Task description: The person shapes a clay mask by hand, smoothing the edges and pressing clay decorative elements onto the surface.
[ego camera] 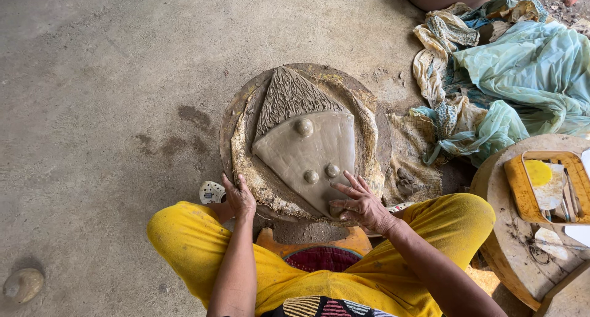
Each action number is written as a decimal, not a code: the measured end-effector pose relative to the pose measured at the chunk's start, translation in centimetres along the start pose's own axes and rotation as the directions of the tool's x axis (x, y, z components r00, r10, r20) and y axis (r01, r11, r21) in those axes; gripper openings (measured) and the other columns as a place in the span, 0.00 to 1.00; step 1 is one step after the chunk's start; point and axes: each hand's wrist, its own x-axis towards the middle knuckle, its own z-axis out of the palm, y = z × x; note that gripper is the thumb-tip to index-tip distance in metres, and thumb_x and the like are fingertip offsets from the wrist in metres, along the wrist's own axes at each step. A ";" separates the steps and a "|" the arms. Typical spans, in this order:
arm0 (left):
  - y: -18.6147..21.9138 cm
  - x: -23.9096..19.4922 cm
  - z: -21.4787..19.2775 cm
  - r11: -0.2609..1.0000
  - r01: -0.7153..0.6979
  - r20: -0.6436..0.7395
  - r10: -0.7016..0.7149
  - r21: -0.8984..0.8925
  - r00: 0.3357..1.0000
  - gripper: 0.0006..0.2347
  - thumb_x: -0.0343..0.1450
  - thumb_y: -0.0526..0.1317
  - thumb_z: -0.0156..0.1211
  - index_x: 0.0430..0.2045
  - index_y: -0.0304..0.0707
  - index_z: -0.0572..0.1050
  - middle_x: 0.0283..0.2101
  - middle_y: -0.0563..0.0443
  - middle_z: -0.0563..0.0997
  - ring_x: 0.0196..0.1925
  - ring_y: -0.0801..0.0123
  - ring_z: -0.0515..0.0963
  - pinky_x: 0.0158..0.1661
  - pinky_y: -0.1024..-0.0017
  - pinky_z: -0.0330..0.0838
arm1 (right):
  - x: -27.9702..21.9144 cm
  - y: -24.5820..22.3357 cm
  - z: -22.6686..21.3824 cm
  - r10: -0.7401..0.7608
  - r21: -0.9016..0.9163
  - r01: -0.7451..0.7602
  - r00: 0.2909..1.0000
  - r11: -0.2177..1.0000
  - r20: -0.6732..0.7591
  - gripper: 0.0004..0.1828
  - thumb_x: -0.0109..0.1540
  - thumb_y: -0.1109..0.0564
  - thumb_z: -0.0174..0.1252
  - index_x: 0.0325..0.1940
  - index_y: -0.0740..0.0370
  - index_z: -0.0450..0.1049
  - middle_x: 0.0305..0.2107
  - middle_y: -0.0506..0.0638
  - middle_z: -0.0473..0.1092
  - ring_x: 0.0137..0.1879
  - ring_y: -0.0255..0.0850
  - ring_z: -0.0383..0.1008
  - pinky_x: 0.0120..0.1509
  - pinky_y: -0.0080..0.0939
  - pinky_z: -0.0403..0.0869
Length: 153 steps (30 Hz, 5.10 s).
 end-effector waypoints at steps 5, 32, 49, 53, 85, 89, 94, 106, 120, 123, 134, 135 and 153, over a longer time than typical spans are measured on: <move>-0.4 0.3 0.1 0.999 -0.036 -0.024 0.037 0.031 0.999 0.34 0.77 0.60 0.40 0.74 0.35 0.47 0.73 0.28 0.57 0.73 0.39 0.62 0.69 0.53 0.59 | 0.0 0.7 -0.3 -0.030 -0.086 0.035 0.997 0.996 0.069 0.29 0.56 0.49 0.66 0.62 0.43 0.75 0.73 0.46 0.53 0.81 0.52 0.36 0.81 0.67 0.37; 0.6 0.1 -0.7 1.000 -0.009 0.012 0.009 0.018 1.000 0.35 0.77 0.60 0.42 0.74 0.34 0.46 0.74 0.30 0.57 0.72 0.42 0.64 0.68 0.54 0.62 | 0.3 -4.8 2.8 -0.003 -0.400 0.038 0.996 0.916 0.088 0.33 0.65 0.43 0.57 0.67 0.63 0.61 0.73 0.64 0.49 0.80 0.56 0.41 0.77 0.75 0.40; -1.3 2.9 -0.1 0.998 0.068 0.085 -0.067 -0.016 0.994 0.36 0.74 0.63 0.38 0.73 0.40 0.46 0.63 0.30 0.71 0.58 0.41 0.78 0.56 0.51 0.74 | -3.3 -0.9 6.1 0.593 0.496 -0.527 0.804 0.690 0.030 0.33 0.59 0.64 0.58 0.68 0.43 0.70 0.79 0.48 0.33 0.83 0.51 0.22 0.79 0.69 0.48; -3.0 3.9 0.6 1.000 0.010 0.019 -0.009 -0.005 1.000 0.34 0.76 0.65 0.39 0.72 0.42 0.54 0.61 0.28 0.74 0.60 0.36 0.76 0.56 0.49 0.71 | -3.7 -2.1 8.2 0.612 0.340 -0.599 0.787 0.725 0.082 0.38 0.59 0.61 0.59 0.73 0.40 0.66 0.78 0.48 0.26 0.81 0.56 0.16 0.78 0.75 0.39; -2.9 3.4 0.9 0.987 0.002 0.030 0.003 -0.158 1.000 0.30 0.76 0.62 0.46 0.66 0.38 0.59 0.58 0.30 0.77 0.57 0.41 0.79 0.55 0.50 0.73 | -3.9 -5.4 8.4 0.535 -0.244 -0.549 0.836 0.800 -0.123 0.43 0.56 0.70 0.46 0.77 0.57 0.59 0.77 0.55 0.40 0.82 0.60 0.28 0.73 0.78 0.35; -2.9 3.3 0.9 0.992 0.078 0.043 -0.074 -0.102 0.996 0.31 0.75 0.62 0.43 0.68 0.41 0.57 0.58 0.30 0.77 0.56 0.40 0.79 0.56 0.50 0.72 | -5.3 -4.7 9.2 0.497 -0.097 -0.527 0.838 0.845 -0.225 0.20 0.63 0.59 0.58 0.59 0.49 0.70 0.66 0.46 0.62 0.79 0.44 0.54 0.84 0.64 0.54; -2.6 3.2 0.9 0.991 0.088 0.049 -0.083 -0.099 0.995 0.31 0.75 0.62 0.44 0.68 0.40 0.57 0.58 0.29 0.76 0.57 0.40 0.79 0.57 0.51 0.72 | -4.0 -4.8 7.8 0.565 0.070 -0.567 0.789 0.821 -0.239 0.17 0.62 0.52 0.65 0.53 0.56 0.74 0.52 0.49 0.73 0.65 0.43 0.67 0.73 0.51 0.68; -1.8 2.4 0.3 0.979 0.084 0.059 -0.074 -0.187 0.996 0.31 0.75 0.60 0.46 0.67 0.38 0.59 0.60 0.31 0.76 0.58 0.43 0.78 0.58 0.53 0.72 | -1.3 -3.6 7.3 -0.008 -0.219 -0.073 0.937 0.973 -0.350 0.19 0.65 0.53 0.60 0.59 0.59 0.75 0.57 0.53 0.73 0.69 0.50 0.64 0.70 0.59 0.66; 2.0 -6.4 0.0 0.849 0.477 0.180 -0.444 -0.228 0.878 0.45 0.72 0.66 0.44 0.74 0.39 0.28 0.75 0.29 0.43 0.75 0.42 0.54 0.70 0.52 0.54 | -4.5 -0.6 4.4 0.739 0.626 -0.401 0.269 0.669 -0.617 0.20 0.61 0.66 0.61 0.57 0.55 0.72 0.59 0.53 0.59 0.62 0.42 0.67 0.66 0.43 0.75; 0.4 -10.0 1.3 0.784 0.544 0.290 -0.469 -0.298 0.834 0.47 0.70 0.65 0.48 0.74 0.40 0.28 0.78 0.36 0.36 0.79 0.48 0.46 0.73 0.52 0.46 | -4.2 -0.7 4.3 0.759 0.665 -0.370 0.261 0.649 -0.596 0.19 0.63 0.66 0.61 0.57 0.56 0.72 0.60 0.53 0.59 0.64 0.42 0.67 0.66 0.41 0.75; 0.2 -6.9 -1.7 0.605 0.534 0.330 -0.422 -0.591 0.844 0.44 0.67 0.74 0.30 0.75 0.54 0.31 0.79 0.46 0.31 0.80 0.52 0.34 0.73 0.42 0.34 | -4.2 0.1 5.8 0.811 0.705 -0.402 0.297 0.584 -0.503 0.18 0.61 0.66 0.63 0.54 0.57 0.74 0.56 0.51 0.63 0.60 0.40 0.71 0.66 0.38 0.77; -0.2 -6.7 -1.7 0.579 0.548 0.350 -0.425 -0.604 0.835 0.44 0.67 0.74 0.28 0.75 0.56 0.30 0.79 0.47 0.30 0.80 0.53 0.31 0.73 0.42 0.31 | -4.2 0.1 5.8 0.817 0.712 -0.402 0.300 0.576 -0.492 0.17 0.61 0.65 0.63 0.54 0.57 0.74 0.56 0.51 0.63 0.60 0.40 0.71 0.66 0.37 0.77; -5.6 -3.3 -0.8 0.336 0.607 0.488 -0.377 -0.720 0.788 0.49 0.61 0.79 0.28 0.75 0.55 0.33 0.79 0.44 0.32 0.80 0.47 0.33 0.70 0.34 0.34 | -4.2 -0.3 5.9 0.808 0.716 -0.379 0.336 0.586 -0.484 0.17 0.60 0.68 0.61 0.53 0.57 0.77 0.51 0.48 0.67 0.54 0.38 0.74 0.64 0.36 0.76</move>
